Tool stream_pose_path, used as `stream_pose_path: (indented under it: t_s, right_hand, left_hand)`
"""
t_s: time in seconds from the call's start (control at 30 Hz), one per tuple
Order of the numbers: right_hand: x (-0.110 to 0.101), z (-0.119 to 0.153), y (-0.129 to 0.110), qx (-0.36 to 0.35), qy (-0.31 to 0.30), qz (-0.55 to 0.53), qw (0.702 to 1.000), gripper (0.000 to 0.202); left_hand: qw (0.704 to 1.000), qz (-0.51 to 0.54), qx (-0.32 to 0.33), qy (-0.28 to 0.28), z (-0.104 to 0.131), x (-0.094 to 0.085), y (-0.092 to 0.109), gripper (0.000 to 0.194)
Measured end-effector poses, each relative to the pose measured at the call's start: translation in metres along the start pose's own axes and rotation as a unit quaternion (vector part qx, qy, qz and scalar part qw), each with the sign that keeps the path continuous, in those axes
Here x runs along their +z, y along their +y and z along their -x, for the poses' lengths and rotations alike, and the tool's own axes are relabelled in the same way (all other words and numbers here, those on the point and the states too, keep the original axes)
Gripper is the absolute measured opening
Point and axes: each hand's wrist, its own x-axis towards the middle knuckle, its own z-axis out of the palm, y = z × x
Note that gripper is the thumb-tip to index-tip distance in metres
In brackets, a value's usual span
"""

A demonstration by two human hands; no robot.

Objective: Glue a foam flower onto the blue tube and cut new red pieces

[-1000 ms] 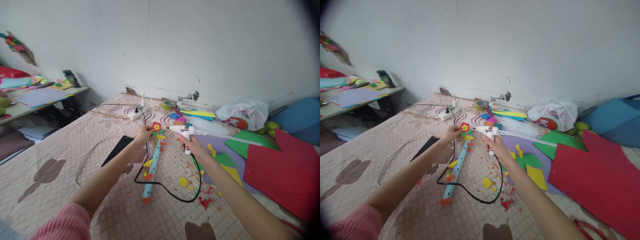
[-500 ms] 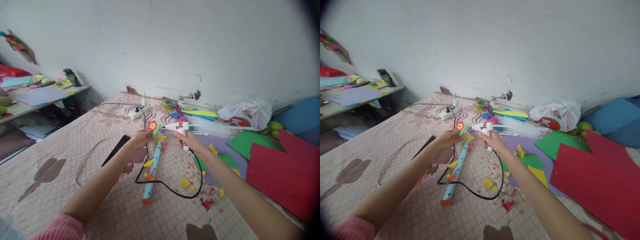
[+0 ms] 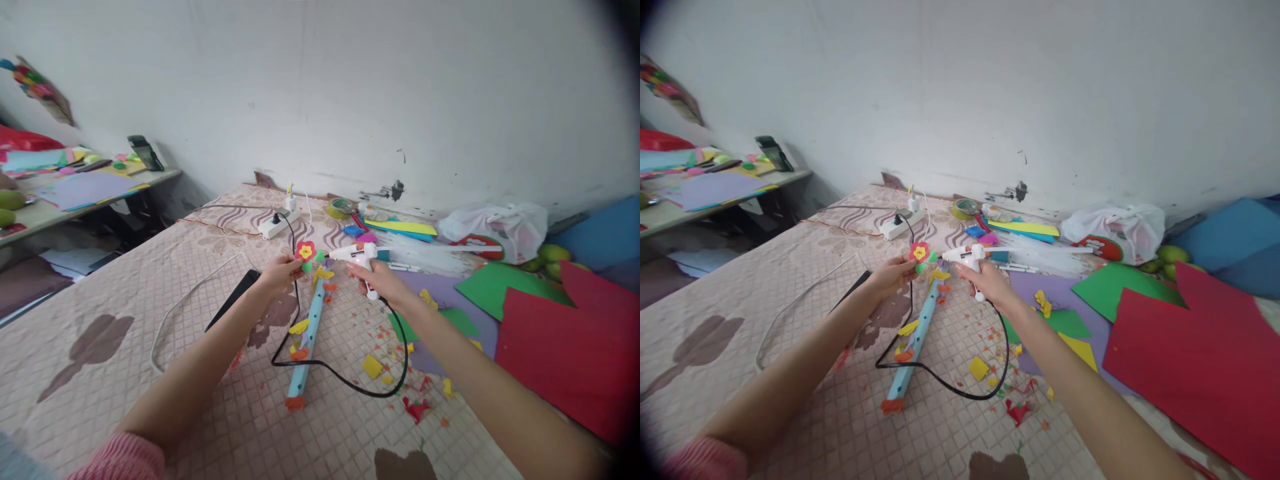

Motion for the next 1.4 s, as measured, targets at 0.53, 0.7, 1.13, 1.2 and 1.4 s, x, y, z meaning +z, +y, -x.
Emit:
stream_pose_path:
  t_s: [0.53,0.7,1.13,1.2,1.4]
  right_hand:
    - [-0.006,0.012,0.007,0.003,0.016,0.016,1.000,0.038]
    - [-0.010,0.010,0.013,0.013,0.015,0.016,1.000,0.039]
    - [-0.008,0.008,0.003,-0.052,0.008,0.149,0.987,0.030]
    - [-0.008,0.006,0.002,-0.062,0.000,0.161,0.985,0.030]
    - [-0.006,0.000,0.000,-0.079,-0.012,0.204,0.976,0.030]
  left_hand:
    - [0.994,-0.045,-0.090,-0.047,-0.008,0.014,-0.004,0.003]
    - [0.992,-0.028,-0.108,-0.062,-0.012,0.018,-0.002,0.007]
    - [0.990,0.012,-0.106,-0.090,-0.006,0.015,-0.007,0.005]
    - [0.991,0.009,-0.102,-0.090,-0.005,0.017,-0.006,0.006]
    - [0.992,0.002,-0.091,-0.090,-0.004,0.019,-0.006,0.007]
